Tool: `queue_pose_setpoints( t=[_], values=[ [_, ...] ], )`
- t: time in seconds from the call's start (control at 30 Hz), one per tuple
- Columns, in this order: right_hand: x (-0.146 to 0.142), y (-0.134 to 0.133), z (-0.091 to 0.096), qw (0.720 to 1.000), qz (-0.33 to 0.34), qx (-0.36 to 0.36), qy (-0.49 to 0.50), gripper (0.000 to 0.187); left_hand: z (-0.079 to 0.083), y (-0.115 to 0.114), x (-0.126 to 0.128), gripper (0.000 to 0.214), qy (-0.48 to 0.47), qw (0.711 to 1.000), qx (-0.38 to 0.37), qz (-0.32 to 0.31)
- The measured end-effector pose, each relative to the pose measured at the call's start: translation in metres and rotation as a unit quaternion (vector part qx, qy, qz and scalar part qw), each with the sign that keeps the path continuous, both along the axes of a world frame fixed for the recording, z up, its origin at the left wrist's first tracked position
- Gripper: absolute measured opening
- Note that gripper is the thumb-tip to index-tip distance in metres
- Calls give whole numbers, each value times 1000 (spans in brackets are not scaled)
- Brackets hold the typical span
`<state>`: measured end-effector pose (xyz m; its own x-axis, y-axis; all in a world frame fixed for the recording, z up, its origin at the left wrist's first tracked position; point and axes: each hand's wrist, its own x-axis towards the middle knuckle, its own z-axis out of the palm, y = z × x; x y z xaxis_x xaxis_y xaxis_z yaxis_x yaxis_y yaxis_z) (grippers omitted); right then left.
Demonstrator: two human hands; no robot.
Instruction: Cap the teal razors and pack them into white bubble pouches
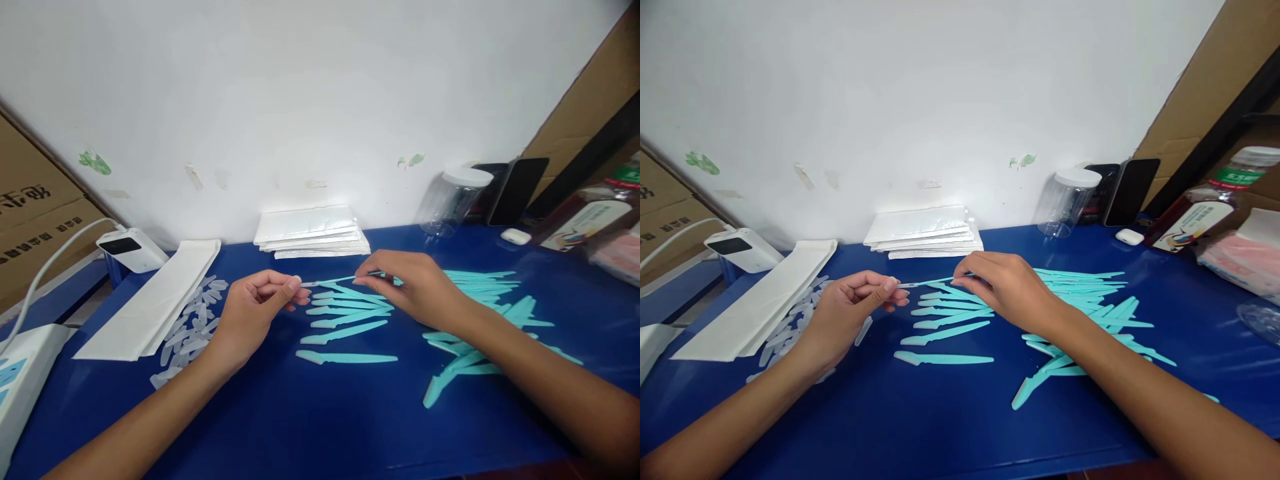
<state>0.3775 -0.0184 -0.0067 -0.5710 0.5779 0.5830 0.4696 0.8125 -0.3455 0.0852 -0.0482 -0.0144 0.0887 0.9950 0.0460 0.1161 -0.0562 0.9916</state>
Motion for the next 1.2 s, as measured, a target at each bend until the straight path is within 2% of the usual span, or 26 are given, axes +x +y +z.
queue_pose_setpoints(
  t=[0.27, 0.4, 0.5, 0.57, 0.63, 0.73, 0.8, 0.87, 0.97, 1.03, 1.1, 1.2],
  values=[
    [-15, -11, -6, 999, 25, -12, 35, 6, -3, -7, 4, 28, -30, 998, -15, -61],
    [-22, -17, -8, 998, 31, -22, 59, 4, -1, -9, 5, 26, -26, 997, -5, -71],
    [-19, -15, -7, 997, 30, -42, 54, 6, 0, -8, 2, 25, 17, 997, 22, -77],
    [-15, -11, -7, 997, 24, -63, 35, 9, -1, -5, -2, 23, 101, 990, 76, -69],
    [-10, -6, -7, 995, 19, -100, 5, 11, -3, 1, -9, 18, 217, 959, 174, -57],
    [-7, 0, -7, 982, 25, -188, -23, 14, -1, 13, -25, 17, 362, 868, 336, -60],
    [-5, 2, -5, 973, 25, -231, -17, 19, 6, 20, -38, 20, 420, 826, 370, -73],
    [-1, 5, 0, 974, 0, -226, -12, 24, 17, 26, -53, 26, 473, 816, 321, -86],
    [19, 17, 8, 984, -80, -154, -40, 30, 34, 29, -71, 38, 542, 815, 167, -114],
    [38, 30, 10, 978, -127, -136, -97, 30, 42, 28, -78, 43, 560, 813, 77, -142],
    [58, 42, 11, 965, -158, -143, -153, 28, 44, 28, -81, 47, 559, 812, 28, -166],
    [78, 55, 8, 951, -175, -168, -192, 34, 41, 27, -80, 50, 540, 820, 9, -189]
  ],
)
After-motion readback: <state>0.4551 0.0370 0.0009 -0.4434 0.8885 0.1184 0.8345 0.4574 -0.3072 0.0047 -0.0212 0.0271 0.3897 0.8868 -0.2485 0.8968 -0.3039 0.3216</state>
